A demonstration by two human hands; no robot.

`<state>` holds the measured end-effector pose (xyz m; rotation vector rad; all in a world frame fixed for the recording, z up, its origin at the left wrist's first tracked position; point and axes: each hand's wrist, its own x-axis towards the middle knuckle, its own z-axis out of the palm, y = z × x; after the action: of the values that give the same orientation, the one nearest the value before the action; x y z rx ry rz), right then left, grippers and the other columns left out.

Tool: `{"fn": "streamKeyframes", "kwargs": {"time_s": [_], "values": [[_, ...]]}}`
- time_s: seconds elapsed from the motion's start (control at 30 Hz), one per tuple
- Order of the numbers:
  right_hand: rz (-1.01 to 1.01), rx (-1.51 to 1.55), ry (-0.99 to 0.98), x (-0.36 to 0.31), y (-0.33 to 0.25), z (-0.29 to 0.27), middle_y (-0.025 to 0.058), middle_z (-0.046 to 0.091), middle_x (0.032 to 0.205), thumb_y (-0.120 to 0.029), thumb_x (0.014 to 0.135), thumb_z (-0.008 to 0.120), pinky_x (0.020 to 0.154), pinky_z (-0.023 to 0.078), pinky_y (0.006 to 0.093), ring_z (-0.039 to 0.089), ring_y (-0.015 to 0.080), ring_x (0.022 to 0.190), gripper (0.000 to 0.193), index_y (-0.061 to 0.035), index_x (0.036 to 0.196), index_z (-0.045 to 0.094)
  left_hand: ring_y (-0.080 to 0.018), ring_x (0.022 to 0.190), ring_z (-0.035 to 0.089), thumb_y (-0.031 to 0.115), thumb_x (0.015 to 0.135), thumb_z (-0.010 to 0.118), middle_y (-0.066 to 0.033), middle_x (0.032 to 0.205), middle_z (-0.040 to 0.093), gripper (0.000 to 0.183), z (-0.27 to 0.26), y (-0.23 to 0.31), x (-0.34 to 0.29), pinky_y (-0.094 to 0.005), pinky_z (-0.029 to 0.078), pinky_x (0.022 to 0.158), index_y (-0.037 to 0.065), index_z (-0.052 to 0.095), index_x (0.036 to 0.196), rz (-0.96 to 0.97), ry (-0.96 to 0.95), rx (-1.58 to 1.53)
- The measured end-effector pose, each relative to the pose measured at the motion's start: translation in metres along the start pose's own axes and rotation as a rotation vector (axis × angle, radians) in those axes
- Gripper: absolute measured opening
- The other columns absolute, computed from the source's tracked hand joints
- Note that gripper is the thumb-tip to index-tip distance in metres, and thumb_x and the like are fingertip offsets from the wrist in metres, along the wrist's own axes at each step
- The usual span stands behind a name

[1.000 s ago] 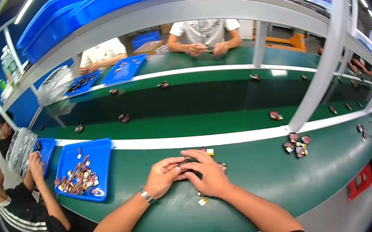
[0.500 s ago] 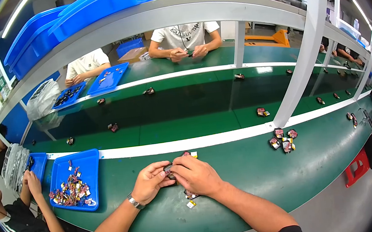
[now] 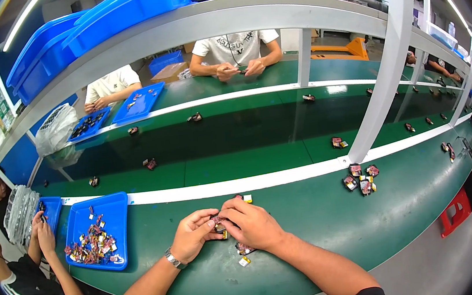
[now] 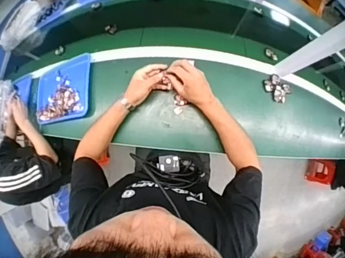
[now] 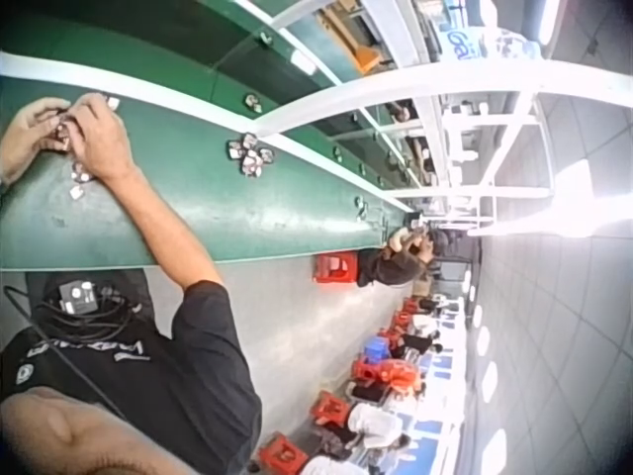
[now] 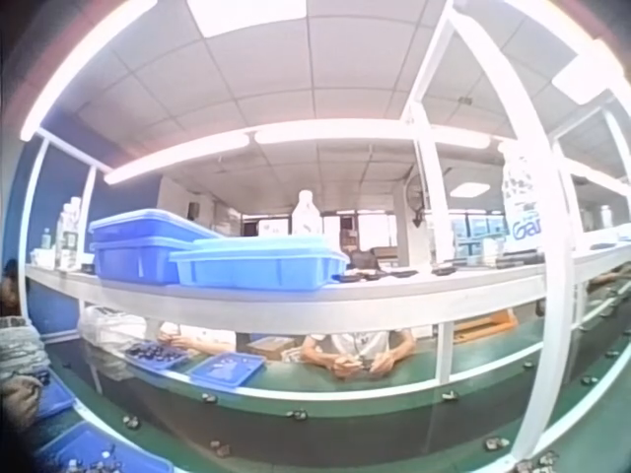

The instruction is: Assembling small electronic components on a factory conveyor belt.

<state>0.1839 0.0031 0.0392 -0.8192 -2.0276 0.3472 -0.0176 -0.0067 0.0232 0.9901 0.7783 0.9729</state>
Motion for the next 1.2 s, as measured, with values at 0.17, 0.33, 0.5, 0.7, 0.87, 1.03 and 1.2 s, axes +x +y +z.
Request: {"fn": "streamKeyframes", "kwargs": {"time_s": [0.17, 0.33, 0.5, 0.7, 0.87, 1.03, 1.2], "values": [[0.104, 0.065, 0.017, -0.003, -0.001, 0.005, 0.0070, 0.064, 0.098, -0.003, 0.079, 0.074, 0.069, 0.057, 0.0308, 0.066, 0.0220, 0.081, 0.018, -0.0053, 0.096, 0.069, -0.0188, 0.104, 0.064, 0.005, 0.098, 0.053, -0.0134, 0.118, 0.062, 0.029, 0.003, -0.001, -0.001, -0.0335, 0.060, 0.082, -0.004, 0.052, 0.126, 0.021, 0.048, 0.031], [0.340, 0.382, -0.009, -0.002, -0.003, 0.006, 0.0071, 0.065, 0.097, 0.001, 0.082, 0.072, 0.072, 0.057, 0.0261, 0.068, 0.0154, 0.083, 0.018, -0.0014, 0.099, 0.069, -0.0179, 0.102, 0.064, 0.005, 0.098, 0.053, -0.0137, 0.116, 0.063, 0.027, 0.005, -0.002, -0.002, -0.0317, 0.060, 0.079, -0.004, 0.054, 0.124, 0.079, 0.092, 0.139], [0.432, 0.525, 0.033, -0.003, 0.004, 0.010, 0.0086, 0.066, 0.095, 0.001, 0.084, 0.070, 0.070, 0.057, 0.0235, 0.069, 0.0137, 0.081, 0.015, 0.0020, 0.099, 0.068, -0.0176, 0.104, 0.063, 0.004, 0.099, 0.053, -0.0134, 0.118, 0.063, 0.027, 0.005, -0.005, -0.001, -0.0296, 0.060, 0.079, -0.004, 0.055, 0.125, 0.096, 0.061, 0.167], [0.503, 0.523, -0.031, 0.000, 0.000, 0.009, 0.0085, 0.065, 0.092, 0.000, 0.084, 0.070, 0.069, 0.057, 0.0228, 0.068, 0.0123, 0.081, 0.015, 0.0027, 0.098, 0.068, -0.0165, 0.103, 0.064, 0.002, 0.098, 0.053, -0.0129, 0.119, 0.063, 0.027, 0.000, -0.008, 0.000, -0.0288, 0.059, 0.078, -0.003, 0.055, 0.124, 0.095, 0.043, 0.244], [0.519, 0.472, -0.050, 0.001, -0.003, 0.006, 0.0077, 0.065, 0.091, -0.001, 0.084, 0.070, 0.068, 0.057, 0.0240, 0.068, 0.0134, 0.079, 0.012, 0.0014, 0.096, 0.067, -0.0156, 0.102, 0.064, 0.001, 0.097, 0.054, -0.0127, 0.119, 0.063, 0.029, 0.001, -0.008, 0.001, -0.0282, 0.058, 0.077, -0.002, 0.055, 0.125, 0.098, 0.012, 0.276], [-0.021, -0.124, 0.061, -0.004, -0.003, 0.007, 0.0056, 0.062, 0.088, -0.001, 0.074, 0.075, 0.064, 0.054, 0.0301, 0.063, 0.0215, 0.076, 0.018, -0.0076, 0.091, 0.069, -0.0167, 0.100, 0.064, -0.003, 0.094, 0.056, -0.0130, 0.119, 0.062, 0.033, 0.003, -0.005, 0.000, -0.0297, 0.058, 0.080, -0.003, 0.053, 0.127, 0.097, 0.026, 0.232], [-0.076, -0.218, 0.083, 0.000, -0.011, 0.005, 0.0045, 0.060, 0.087, -0.006, 0.072, 0.076, 0.064, 0.053, 0.0330, 0.061, 0.0229, 0.077, 0.019, -0.0078, 0.090, 0.070, -0.0171, 0.101, 0.065, -0.005, 0.094, 0.054, -0.0139, 0.123, 0.060, 0.039, 0.000, -0.002, -0.001, -0.0295, 0.057, 0.085, -0.004, 0.050, 0.132, 0.074, -0.004, 0.154]]}}
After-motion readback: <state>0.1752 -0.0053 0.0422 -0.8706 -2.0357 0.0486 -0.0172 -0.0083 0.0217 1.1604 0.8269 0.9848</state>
